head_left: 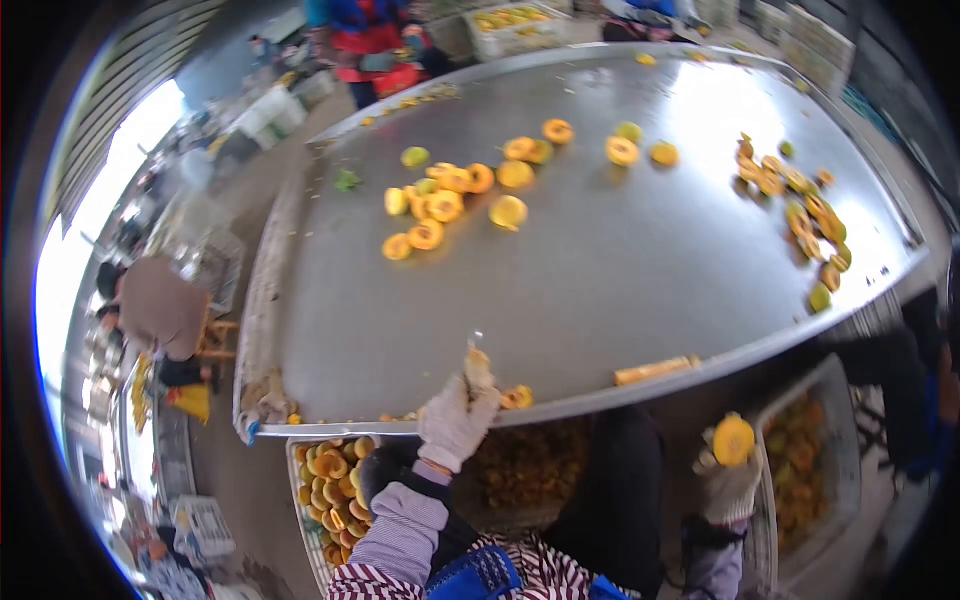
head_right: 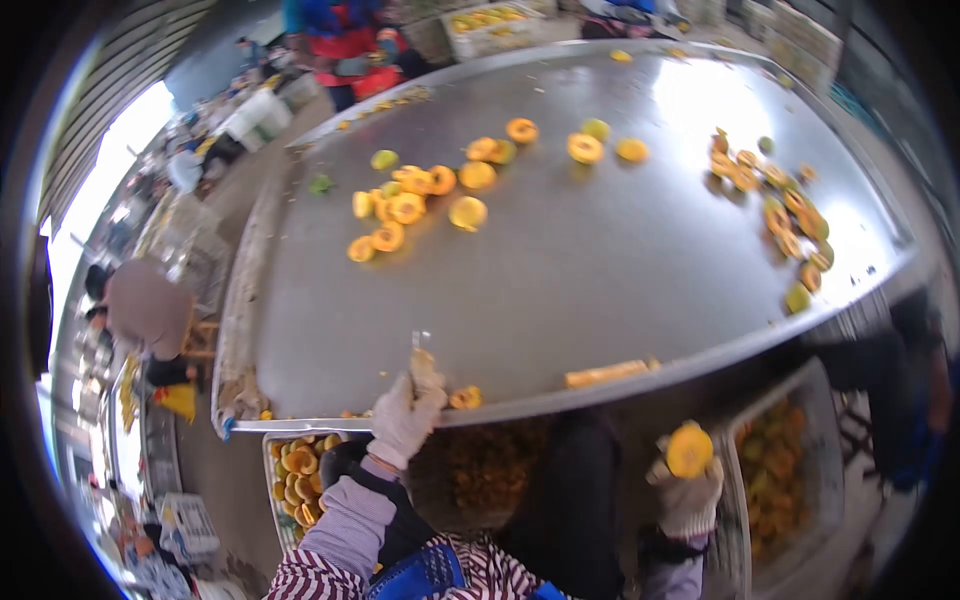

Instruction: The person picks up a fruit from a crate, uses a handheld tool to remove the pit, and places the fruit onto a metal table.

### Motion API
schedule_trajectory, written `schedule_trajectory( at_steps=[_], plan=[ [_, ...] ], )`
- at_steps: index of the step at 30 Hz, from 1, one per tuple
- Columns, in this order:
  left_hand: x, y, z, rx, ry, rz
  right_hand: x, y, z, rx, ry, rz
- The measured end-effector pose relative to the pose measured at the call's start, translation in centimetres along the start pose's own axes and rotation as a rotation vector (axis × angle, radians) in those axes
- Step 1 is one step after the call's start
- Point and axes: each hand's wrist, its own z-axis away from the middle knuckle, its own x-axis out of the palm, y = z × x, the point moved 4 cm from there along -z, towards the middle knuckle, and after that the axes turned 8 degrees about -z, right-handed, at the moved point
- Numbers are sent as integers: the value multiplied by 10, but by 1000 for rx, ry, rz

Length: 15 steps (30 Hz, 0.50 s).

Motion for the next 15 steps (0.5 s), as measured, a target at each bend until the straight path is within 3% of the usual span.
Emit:
schedule_trajectory(
  at_steps=[2, 4, 5, 6, 8, 11, 13, 14, 15],
  plan=[
    [12, -13, -2, 33, -3, 127, 69, 2, 12, 81, -62, -6],
    [-5, 8, 5, -88, -121, 425, 111, 10, 19, 25, -189, 133],
    [5, -4, 3, -144, -159, 697, 128, 15, 22, 73, -177, 115],
    [-3, 1, 8, -133, -155, 706, 143, 20, 25, 132, -171, 95],
    [-21, 11, 22, -102, -194, 1076, 172, 36, 30, 177, -349, -74],
    [-55, 36, 57, 64, -256, 1217, 196, 57, 38, 275, -372, -74],
    [-93, 62, 84, 101, -281, 1239, 198, 75, 37, 262, -203, 144],
    [-106, 72, 94, 81, -262, 1243, 203, 89, 38, 284, -232, 159],
    [-106, 70, 99, 204, -221, 1112, 205, 104, 40, 266, -282, 289]
  ],
)
